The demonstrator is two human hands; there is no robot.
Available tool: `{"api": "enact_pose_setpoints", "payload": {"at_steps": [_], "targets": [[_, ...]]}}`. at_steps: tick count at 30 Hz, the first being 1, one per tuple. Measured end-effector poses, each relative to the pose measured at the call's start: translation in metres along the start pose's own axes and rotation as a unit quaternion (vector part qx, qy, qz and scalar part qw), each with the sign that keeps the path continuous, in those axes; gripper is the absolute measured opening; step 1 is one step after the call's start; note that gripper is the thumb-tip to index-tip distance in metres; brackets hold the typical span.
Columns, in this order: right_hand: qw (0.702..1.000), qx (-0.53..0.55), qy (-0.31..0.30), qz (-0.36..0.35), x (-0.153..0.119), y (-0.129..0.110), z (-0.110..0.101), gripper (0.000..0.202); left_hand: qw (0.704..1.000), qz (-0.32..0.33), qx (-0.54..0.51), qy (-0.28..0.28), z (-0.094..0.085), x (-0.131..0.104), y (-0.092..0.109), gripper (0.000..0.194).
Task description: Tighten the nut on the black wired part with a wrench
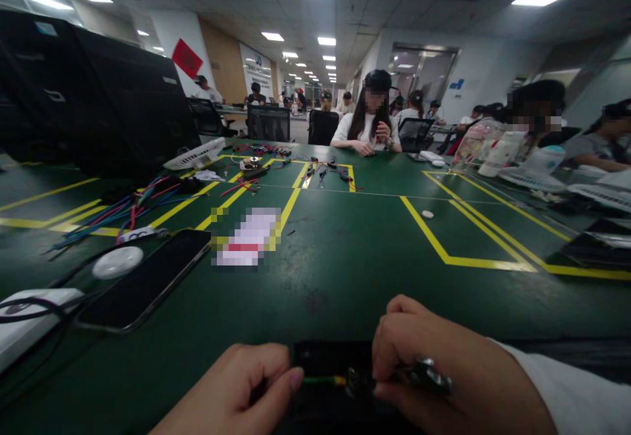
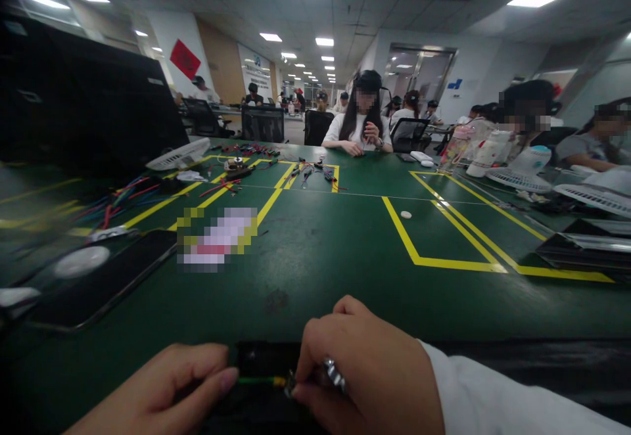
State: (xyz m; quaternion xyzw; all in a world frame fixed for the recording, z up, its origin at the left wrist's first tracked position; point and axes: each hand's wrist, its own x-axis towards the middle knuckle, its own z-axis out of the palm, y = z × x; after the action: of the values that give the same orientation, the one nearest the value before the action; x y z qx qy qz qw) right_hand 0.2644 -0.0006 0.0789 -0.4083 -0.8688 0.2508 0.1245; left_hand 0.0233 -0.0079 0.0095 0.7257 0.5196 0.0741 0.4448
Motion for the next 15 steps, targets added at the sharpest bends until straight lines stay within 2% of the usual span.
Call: {"api": "enact_pose_setpoints", "payload": {"at_steps": [3, 5, 10, 12, 15], "targets": [[0.999, 0.025, -0.032, -0.024, -0.005, 0.006, -0.003, 0.012, 1.0, 0.009, -0.006, -0.007, 0.001, 0.001, -0.002, 0.038], [0.998, 0.044, -0.032, -0.029, -0.009, 0.009, -0.003, 0.016, 1.0, 0.014, -0.015, -0.011, 0.001, 0.002, -0.004, 0.038], [0.992, 0.082, 0.094, 0.032, -0.021, 0.012, 0.004, 0.011, 1.0, 0.013, -0.01, 0.0, 0.003, 0.003, -0.006, 0.038], [0.989, 0.085, 0.106, 0.052, -0.026, 0.014, 0.009, 0.008, 1.0, 0.01, -0.004, 0.008, 0.004, 0.003, -0.007, 0.038], [0.99, 0.067, 0.076, 0.1, -0.03, 0.014, 0.017, 0.009, 1.0, 0.008, 0.007, 0.011, 0.004, 0.002, -0.007, 0.038]]}}
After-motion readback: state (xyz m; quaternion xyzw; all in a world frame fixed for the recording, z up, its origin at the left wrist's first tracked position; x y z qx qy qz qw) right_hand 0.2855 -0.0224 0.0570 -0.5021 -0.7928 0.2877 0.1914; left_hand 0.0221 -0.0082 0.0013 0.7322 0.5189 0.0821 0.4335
